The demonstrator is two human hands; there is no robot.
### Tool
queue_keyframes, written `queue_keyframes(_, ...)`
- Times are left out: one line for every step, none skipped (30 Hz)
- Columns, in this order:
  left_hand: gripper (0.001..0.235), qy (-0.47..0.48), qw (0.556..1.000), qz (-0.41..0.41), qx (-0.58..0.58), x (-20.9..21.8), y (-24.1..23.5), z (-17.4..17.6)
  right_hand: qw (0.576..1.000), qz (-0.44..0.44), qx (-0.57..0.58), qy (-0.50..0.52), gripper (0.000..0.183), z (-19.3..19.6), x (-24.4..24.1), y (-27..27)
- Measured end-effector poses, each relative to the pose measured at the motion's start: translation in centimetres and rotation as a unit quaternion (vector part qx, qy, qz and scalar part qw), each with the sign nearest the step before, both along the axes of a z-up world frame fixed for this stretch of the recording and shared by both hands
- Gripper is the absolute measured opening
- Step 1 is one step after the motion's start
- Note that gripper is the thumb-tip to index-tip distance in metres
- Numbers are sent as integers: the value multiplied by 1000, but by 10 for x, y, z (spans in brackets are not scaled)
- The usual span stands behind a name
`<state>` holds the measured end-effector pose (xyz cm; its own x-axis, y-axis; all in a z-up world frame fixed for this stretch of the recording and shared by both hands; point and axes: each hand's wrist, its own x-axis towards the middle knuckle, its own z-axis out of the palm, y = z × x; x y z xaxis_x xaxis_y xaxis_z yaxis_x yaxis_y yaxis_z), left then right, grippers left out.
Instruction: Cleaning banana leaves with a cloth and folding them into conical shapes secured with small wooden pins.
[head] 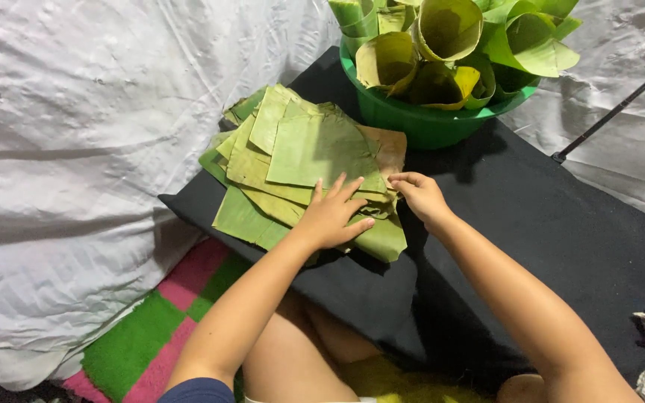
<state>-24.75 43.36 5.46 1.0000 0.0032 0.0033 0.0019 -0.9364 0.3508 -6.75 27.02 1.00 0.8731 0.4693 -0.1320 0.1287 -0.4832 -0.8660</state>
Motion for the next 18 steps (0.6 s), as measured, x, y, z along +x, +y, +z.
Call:
queue_keyframes(61,0,1000,-1,2,1,-1,-4,1000,-1,2,0,30,1,0,-2)
queue_keyframes(61,-13,1000,0,5,3,-1,-7,1000,-6,-15,-22,30,4,1,-3)
queue_keyframes(60,-26,1000,1,9,5,-2,-11,998,-11,-33,-44,30,7,2,-3)
queue_keyframes(60,-28,1000,2,10,6,0,-18,998,-10,-32,-46,30,9,2,-2)
queue_keyframes(55,-63,997,-4,35,7,2,-26,999,-18,-7,-29,30,11,1,-1)
queue_keyframes(50,-96,994,-11,60,6,2,-35,999,-26,17,-11,30,12,-1,0)
queue_keyframes(50,-96,993,-11,60,5,1,-43,999,-25,17,-11,30,11,-2,0)
queue_keyframes(45,-168,982,-25,87,5,0,-50,999,-27,41,-20,23,11,-1,-1)
queue_keyframes(42,-238,964,-38,113,5,-1,-58,997,-30,65,-28,17,11,-1,-2)
queue_keyframes(42,-239,964,-39,112,9,-1,-60,997,-31,64,-29,17,9,4,-4)
queue_keyframes(42,-281,948,-59,138,13,-1,-63,993,-31,111,-15,19,6,8,-7)
queue_keyframes(43,-321,930,-77,162,14,-2,-68,987,-31,156,0,22,2,10,-9)
queue_keyframes(43,-319,931,-77,160,13,-3,-70,988,-31,154,3,22,-1,11,-15)
queue_keyframes(47,-331,929,-61,155,14,-2,-71,985,-34,166,16,23,-3,14,-19)
queue_keyframes(50,-343,926,-46,150,15,-2,-72,983,-37,178,29,24,-4,18,-23)
queue_keyframes(50,-345,925,-48,151,17,0,-73,982,-38,180,27,24,8,14,-27)
queue_keyframes(50,-355,922,-42,148,18,1,-74,978,-51,199,47,20,20,9,-32)
queue_keyframes(50,-363,920,-35,141,18,-1,-77,972,-63,214,68,17,30,4,-40)
